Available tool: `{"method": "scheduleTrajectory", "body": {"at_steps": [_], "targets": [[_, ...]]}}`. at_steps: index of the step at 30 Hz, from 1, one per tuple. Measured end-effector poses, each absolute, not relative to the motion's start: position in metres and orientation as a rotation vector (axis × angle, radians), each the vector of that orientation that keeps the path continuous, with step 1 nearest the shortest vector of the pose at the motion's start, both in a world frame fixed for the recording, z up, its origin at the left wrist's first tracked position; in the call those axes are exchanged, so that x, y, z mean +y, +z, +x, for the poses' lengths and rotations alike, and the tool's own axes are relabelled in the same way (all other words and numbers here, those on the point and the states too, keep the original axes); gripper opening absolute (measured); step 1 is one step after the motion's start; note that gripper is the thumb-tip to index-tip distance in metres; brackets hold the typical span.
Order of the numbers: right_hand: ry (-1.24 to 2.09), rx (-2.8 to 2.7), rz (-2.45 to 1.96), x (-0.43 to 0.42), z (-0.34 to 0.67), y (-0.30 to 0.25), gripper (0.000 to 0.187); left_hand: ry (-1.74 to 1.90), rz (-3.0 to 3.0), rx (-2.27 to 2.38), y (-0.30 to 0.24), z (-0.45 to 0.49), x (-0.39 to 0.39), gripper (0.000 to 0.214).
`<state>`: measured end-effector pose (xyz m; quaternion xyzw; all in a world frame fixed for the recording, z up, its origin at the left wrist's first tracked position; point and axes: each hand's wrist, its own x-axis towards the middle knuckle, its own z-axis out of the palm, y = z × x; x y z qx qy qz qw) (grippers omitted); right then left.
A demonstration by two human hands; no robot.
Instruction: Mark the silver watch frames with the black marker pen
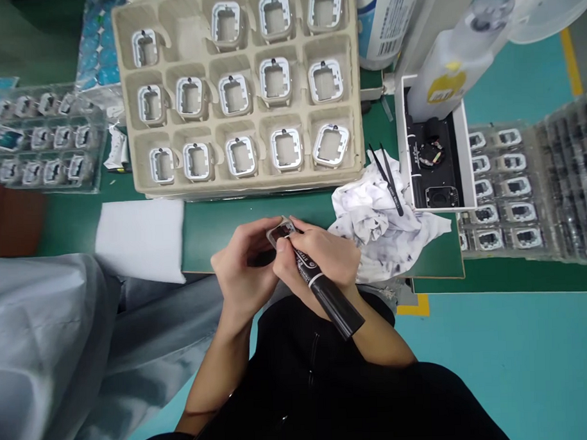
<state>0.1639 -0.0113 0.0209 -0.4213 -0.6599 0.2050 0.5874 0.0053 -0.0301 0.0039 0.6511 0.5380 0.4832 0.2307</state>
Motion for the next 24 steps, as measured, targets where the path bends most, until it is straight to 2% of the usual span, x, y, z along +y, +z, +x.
{"method": "scheduleTrajectory", "body": {"at_steps": [12, 16, 19, 24], "targets": [[0.469, -1.503, -1.017, -0.0134, 0.1633, 0.0195, 0.014, 1.331, 1.827, 1.521, 0.0016, 0.0067, -0.0294, 0.028], [0.428, -1.545, -0.991, -0.0159, 0.1611, 0.0164, 0.021, 1.335, 1.846, 1.527, 0.0008, 0.0047, -0.03, 0.027], [0.353, -1.573, -1.0, -0.0156, 0.1589, 0.0182, 0.018, 1.313, 1.861, 1.556, -0.0007, 0.0039, -0.031, 0.029], [0.496, -1.452, -1.052, -0.0133, 0.1613, 0.0185, 0.013, 1.345, 1.856, 1.504, -0.0002, 0.006, -0.0304, 0.03]]}}
